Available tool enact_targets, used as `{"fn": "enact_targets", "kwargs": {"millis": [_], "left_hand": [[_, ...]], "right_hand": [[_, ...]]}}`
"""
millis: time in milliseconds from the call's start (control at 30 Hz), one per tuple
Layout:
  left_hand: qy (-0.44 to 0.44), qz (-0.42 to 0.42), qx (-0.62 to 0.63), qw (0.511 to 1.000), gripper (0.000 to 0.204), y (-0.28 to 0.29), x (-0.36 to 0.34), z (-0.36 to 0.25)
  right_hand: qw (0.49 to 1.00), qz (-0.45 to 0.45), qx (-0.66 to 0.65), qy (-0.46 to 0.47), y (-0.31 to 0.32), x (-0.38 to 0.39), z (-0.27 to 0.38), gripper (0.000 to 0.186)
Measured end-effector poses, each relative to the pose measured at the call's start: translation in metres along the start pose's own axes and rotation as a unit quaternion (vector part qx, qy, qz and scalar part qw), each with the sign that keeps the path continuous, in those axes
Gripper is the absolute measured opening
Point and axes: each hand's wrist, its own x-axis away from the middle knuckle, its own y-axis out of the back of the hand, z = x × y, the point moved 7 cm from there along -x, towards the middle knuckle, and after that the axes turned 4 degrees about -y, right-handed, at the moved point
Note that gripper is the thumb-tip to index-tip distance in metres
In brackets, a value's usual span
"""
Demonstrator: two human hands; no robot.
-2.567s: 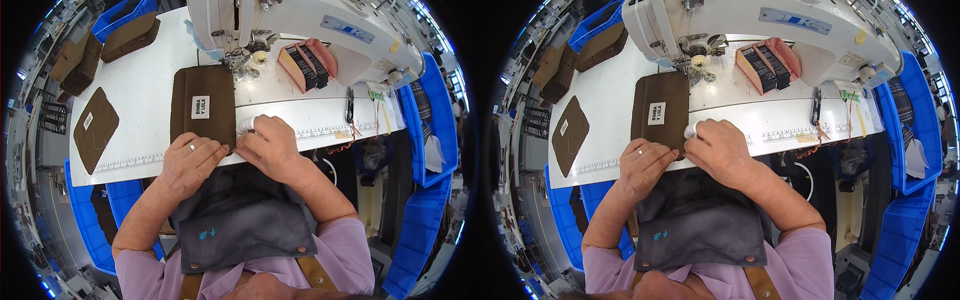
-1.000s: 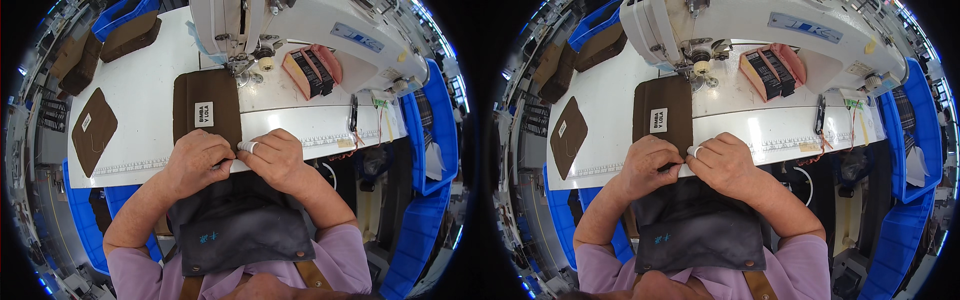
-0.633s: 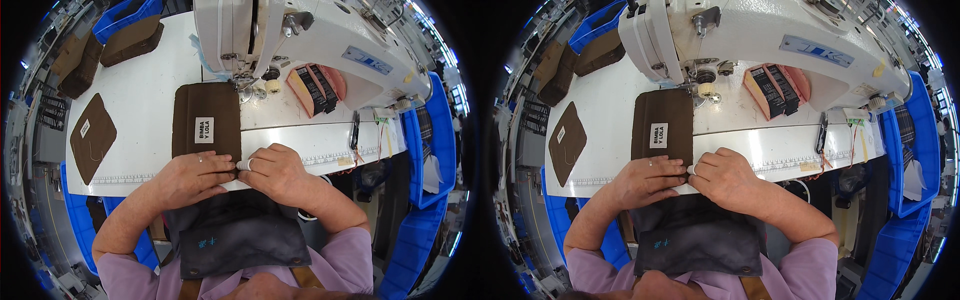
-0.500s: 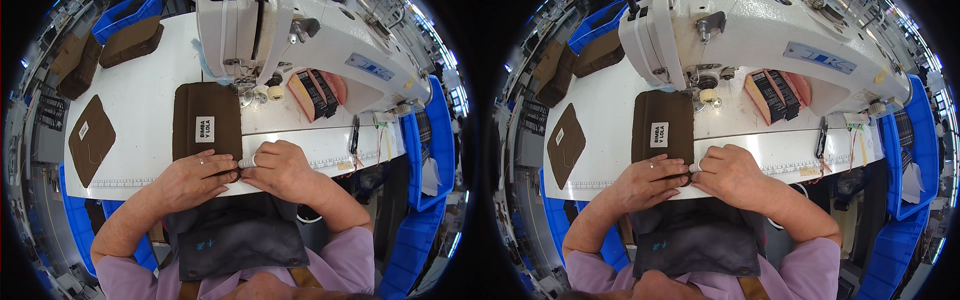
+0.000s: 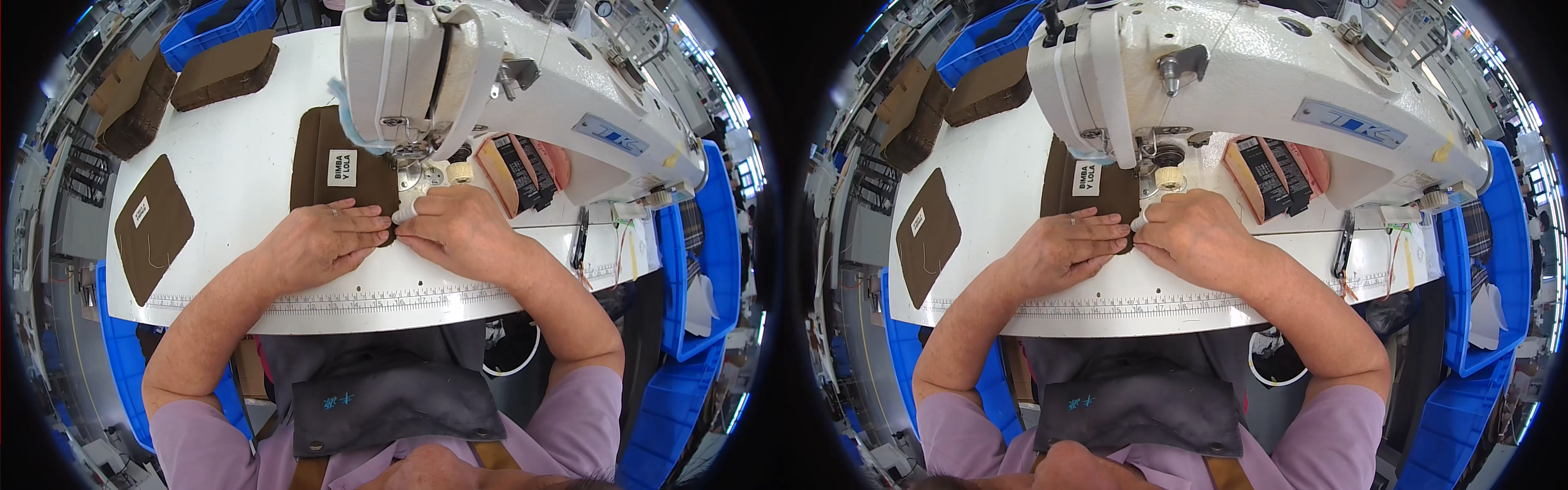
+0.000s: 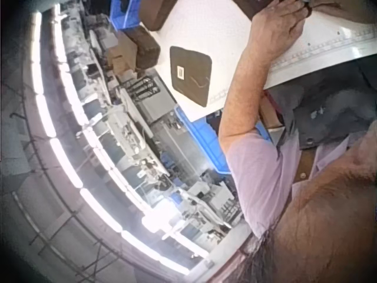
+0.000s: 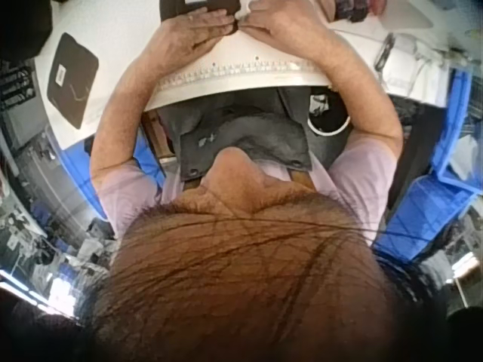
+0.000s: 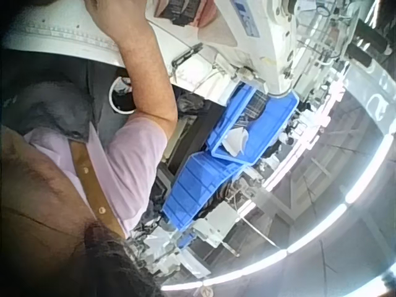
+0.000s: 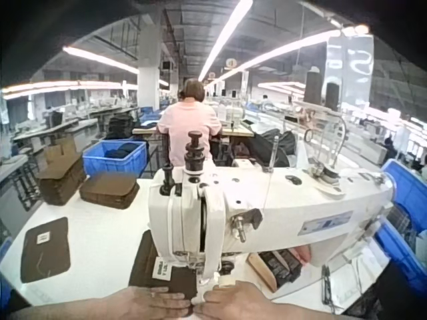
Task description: The person sews fabric pieces with a sewing machine, takes tags from a container, and stitches the tags onto the fabric pieces.
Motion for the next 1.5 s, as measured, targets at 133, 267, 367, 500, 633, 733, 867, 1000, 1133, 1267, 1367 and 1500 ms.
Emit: {"fn": "enact_targets", "kwargs": {"millis": [133,267,367,500,633,733,867,1000,1133,1267,1367,1500], "left_hand": [[0.022,-0.011,0.018,1.000,0.027,0.001,-0.006,0.018],[0.031,-0.024,0.019,0.999,0.029,0.003,-0.016,0.032],[0.015,-0.036,0.011,0.999,0.031,0.005,-0.022,0.043],[0.021,-0.039,-0.015,0.999,0.033,0.008,-0.027,0.048],[0.060,-0.024,-0.105,0.992,0.030,0.005,-0.035,0.041],[0.071,-0.020,-0.171,0.983,0.030,0.000,-0.036,0.031],[0.124,-0.029,-0.181,0.975,0.033,-0.004,-0.037,0.023],[0.143,-0.015,-0.217,0.965,0.037,-0.011,-0.037,0.014],[0.161,0.005,-0.184,0.970,0.044,-0.004,-0.038,0.004],[0.155,0.017,-0.153,0.976,0.045,-0.004,-0.032,-0.003],[0.123,0.000,-0.190,0.974,0.044,-0.012,-0.022,-0.002],[0.092,-0.036,-0.222,0.970,0.043,-0.009,-0.015,-0.002]], "right_hand": [[0.999,0.014,0.036,-0.030,0.000,-0.009,-0.009,0.010],[0.998,-0.030,0.039,-0.041,-0.003,-0.009,-0.022,0.011],[0.996,-0.056,0.048,-0.058,-0.006,-0.006,-0.027,0.015],[0.990,-0.082,0.098,-0.065,-0.007,-0.007,-0.020,0.021],[0.988,-0.090,0.109,-0.064,-0.006,-0.004,-0.021,0.022],[0.988,-0.069,0.106,-0.086,-0.006,-0.003,-0.028,0.021],[0.988,-0.070,0.105,-0.093,-0.006,0.000,-0.033,0.020],[0.989,-0.084,0.092,-0.083,-0.005,-0.001,-0.033,0.018],[0.988,-0.076,0.101,-0.083,-0.008,0.004,-0.039,0.021],[0.987,-0.093,0.110,-0.071,-0.007,0.005,-0.040,0.021],[0.988,-0.103,0.102,-0.061,-0.006,0.001,-0.037,0.021],[0.988,-0.101,0.103,-0.059,-0.004,0.003,-0.033,0.013]]}}
